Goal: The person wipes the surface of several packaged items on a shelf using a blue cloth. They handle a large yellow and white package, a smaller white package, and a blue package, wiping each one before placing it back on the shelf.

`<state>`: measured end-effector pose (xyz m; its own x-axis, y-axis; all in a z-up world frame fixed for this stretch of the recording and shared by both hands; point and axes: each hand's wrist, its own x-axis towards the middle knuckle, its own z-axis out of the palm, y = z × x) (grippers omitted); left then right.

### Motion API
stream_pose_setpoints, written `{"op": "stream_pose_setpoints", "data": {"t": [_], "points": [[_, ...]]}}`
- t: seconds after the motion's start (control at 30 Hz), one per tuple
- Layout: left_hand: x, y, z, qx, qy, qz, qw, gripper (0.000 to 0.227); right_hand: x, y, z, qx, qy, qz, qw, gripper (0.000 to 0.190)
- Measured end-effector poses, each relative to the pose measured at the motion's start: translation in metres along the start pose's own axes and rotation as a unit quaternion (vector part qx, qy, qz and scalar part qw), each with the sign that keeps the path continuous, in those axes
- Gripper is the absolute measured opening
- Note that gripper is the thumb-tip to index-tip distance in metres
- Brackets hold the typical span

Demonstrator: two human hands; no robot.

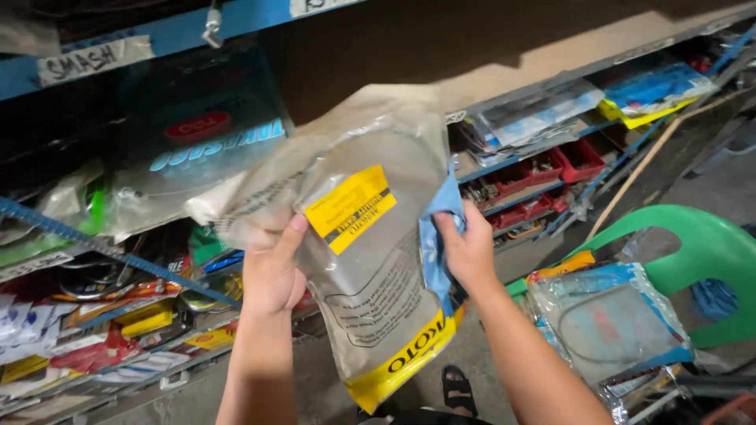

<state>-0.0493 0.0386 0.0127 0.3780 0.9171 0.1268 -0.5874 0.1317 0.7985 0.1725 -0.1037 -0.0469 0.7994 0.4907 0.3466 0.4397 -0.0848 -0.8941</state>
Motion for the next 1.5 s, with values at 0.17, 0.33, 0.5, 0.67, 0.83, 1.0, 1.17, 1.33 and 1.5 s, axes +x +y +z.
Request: {"op": "stream_pose_setpoints", "data": {"t": [0.17,0.33,0.5,0.67,0.83,1.0,1.17,1.33,1.5], "points": [[0.0,-0.013,-0.016,0.045,-0.008,-0.042,0.998,0.033,0.019,-0.03,-0.021,-0.01,-0.018,-0.024,1.0,0.016],[0.003,0.015,0.007,-0.033,0.042,-0.005,0.999,0.032,0.017,-0.017,-0.039,-0.015,-0.096,-0.031,0.995,0.023],[0.042,-0.013,-0.075,-0.047,0.032,0.047,0.997,0.03,-0.013,-0.007,-0.05,0.083,-0.198,0.106,0.971,0.012],[0.043,-0.02,-0.084,-0.077,0.057,0.073,0.993,0.028,-0.017,0.05,-0.079,0.154,-0.192,0.205,0.947,0.012],[0.011,-0.03,-0.059,-0.05,0.112,0.086,0.989,0.033,-0.007,0.018,-0.088,0.298,-0.034,0.271,0.915,0.011],[0.012,-0.031,-0.069,-0.097,0.133,0.108,0.98,0.026,0.002,0.023,-0.083,0.076,0.052,0.197,0.976,0.023],[-0.023,0.005,0.009,-0.037,0.077,-0.046,0.995,0.05,-0.003,-0.011,-0.055,-0.079,0.165,-0.075,0.98,0.018],[-0.031,-0.014,0.056,-0.009,-0.162,-0.043,0.986,0.067,-0.032,-0.138,-0.005,-0.057,0.007,-0.19,0.98,0.052],[-0.021,-0.013,0.071,-0.054,-0.059,-0.125,0.989,0.05,-0.016,-0.127,0.018,-0.102,-0.092,-0.359,0.923,0.055]]}}
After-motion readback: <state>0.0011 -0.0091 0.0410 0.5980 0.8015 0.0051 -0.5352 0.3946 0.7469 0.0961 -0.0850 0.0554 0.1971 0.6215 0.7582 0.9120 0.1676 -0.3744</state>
